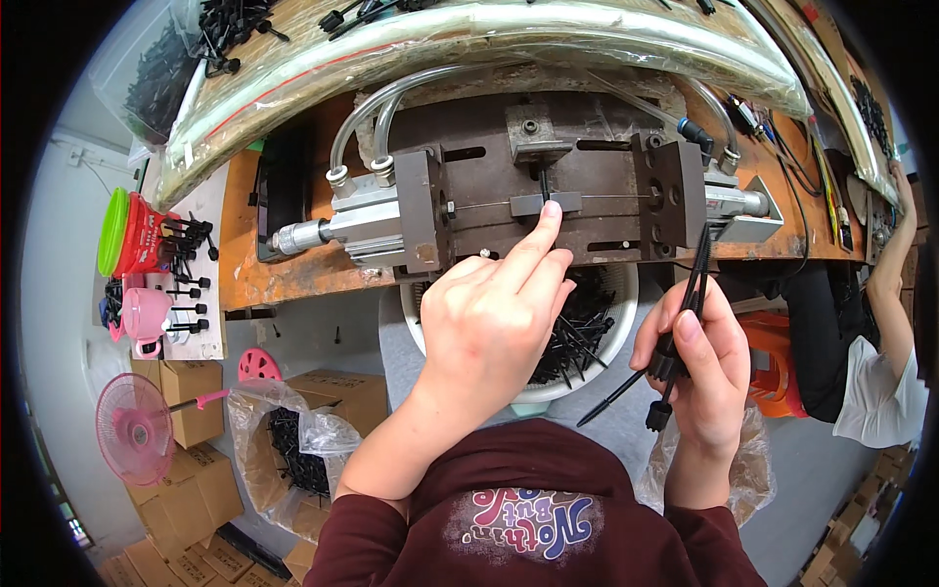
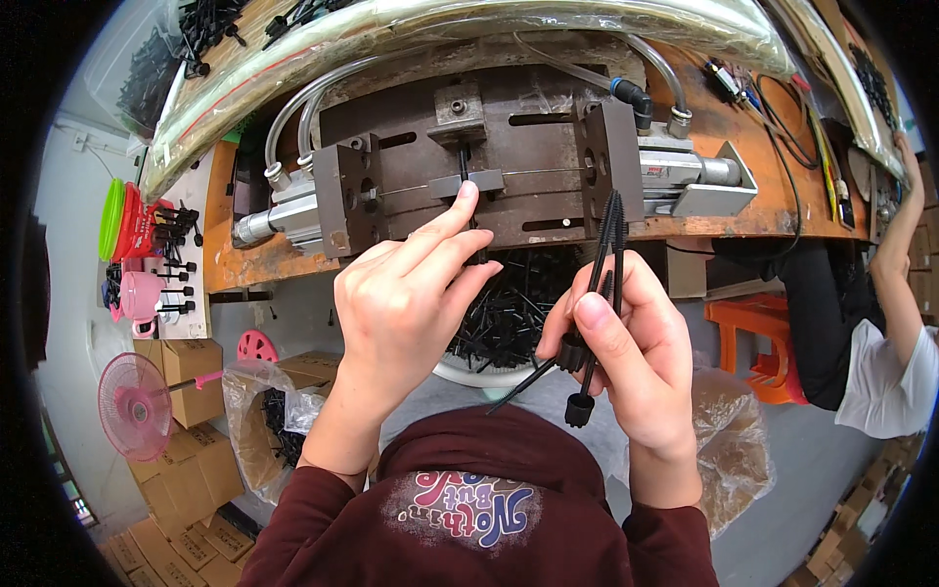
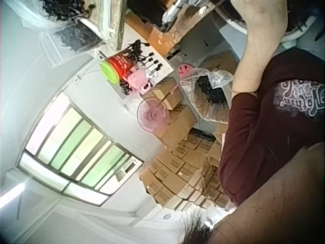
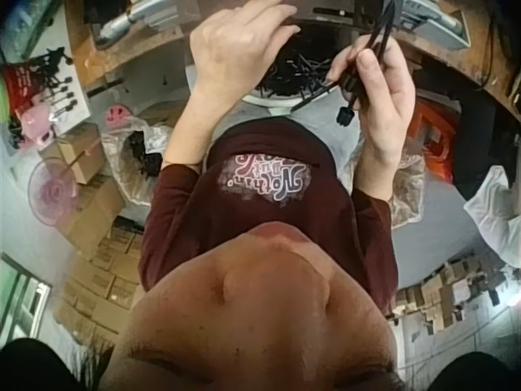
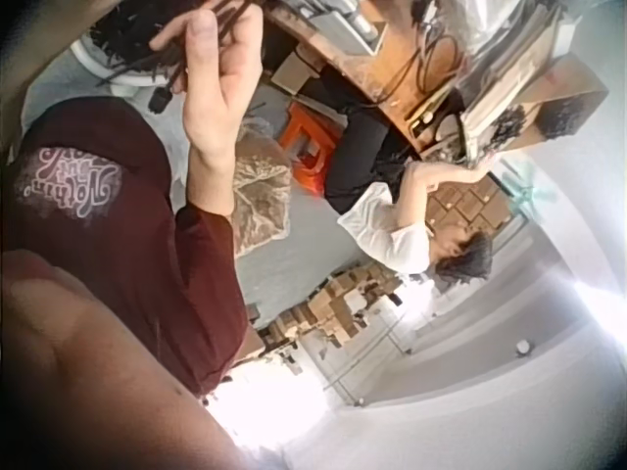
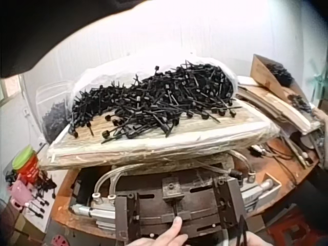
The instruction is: Assemble small black electrical components using a mechanical fixture on a workbench.
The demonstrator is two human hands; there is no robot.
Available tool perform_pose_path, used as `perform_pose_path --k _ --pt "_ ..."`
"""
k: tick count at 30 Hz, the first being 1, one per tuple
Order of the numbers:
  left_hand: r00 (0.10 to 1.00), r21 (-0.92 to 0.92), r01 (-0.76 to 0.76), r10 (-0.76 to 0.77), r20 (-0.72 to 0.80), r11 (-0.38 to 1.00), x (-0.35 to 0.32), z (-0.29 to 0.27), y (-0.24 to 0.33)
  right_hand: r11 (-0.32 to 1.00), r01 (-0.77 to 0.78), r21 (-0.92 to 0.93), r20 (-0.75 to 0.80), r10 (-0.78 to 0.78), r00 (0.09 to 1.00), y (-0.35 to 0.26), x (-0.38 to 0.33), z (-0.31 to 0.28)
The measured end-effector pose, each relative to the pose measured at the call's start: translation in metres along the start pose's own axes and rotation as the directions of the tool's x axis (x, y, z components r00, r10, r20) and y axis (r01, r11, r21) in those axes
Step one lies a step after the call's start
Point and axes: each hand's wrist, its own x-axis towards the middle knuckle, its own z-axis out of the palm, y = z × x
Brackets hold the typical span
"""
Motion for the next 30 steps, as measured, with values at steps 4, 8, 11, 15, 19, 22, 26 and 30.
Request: perform_pose_path --k 4,8,11,15,19,22,26,30 --pt "1.0 -0.003 0.01 -0.01 0.014 1.0 0.001 -0.002 0.001 1.0 -0.016 -0.025 -0.043 0.015 0.999 0.002 -0.003 0.001" --pt "1.0 -0.027 0.019 -0.018 0.015 0.999 0.0 -0.003 0.0 0.996 -0.058 -0.072 -0.097 0.051 0.994 0.005 -0.003 0.003" --pt "1.0 -0.053 0.007 -0.006 0.012 0.999 0.0 -0.004 0.0 0.99 -0.085 -0.109 -0.147 0.069 0.987 0.004 0.0 0.006" --pt "1.0 -0.185 0.0 -0.005 -0.024 0.983 -0.006 -0.002 -0.004 0.996 -0.07 -0.06 -0.153 0.06 0.986 0.008 0.0 0.007" --pt "0.923 -0.748 0.352 -0.343 0.176 0.563 -0.015 -0.018 0.01 0.999 -0.029 -0.041 -0.142 0.023 0.99 0.009 0.0 0.008" --pt "0.864 -0.909 0.407 -0.362 0.35 0.094 -0.029 -0.026 0.011 0.999 -0.044 -0.003 -0.1 0.043 0.994 0.008 0.0 0.012" --pt "0.925 -0.857 0.37 -0.233 0.302 0.358 -0.037 -0.038 0.014 0.997 -0.062 0.049 -0.09 0.067 0.994 0.013 0.004 0.019" --pt "0.982 -0.614 0.168 -0.079 0.17 0.771 -0.028 -0.04 0.025 0.995 -0.071 0.073 -0.062 0.075 0.995 0.018 0.005 0.026"
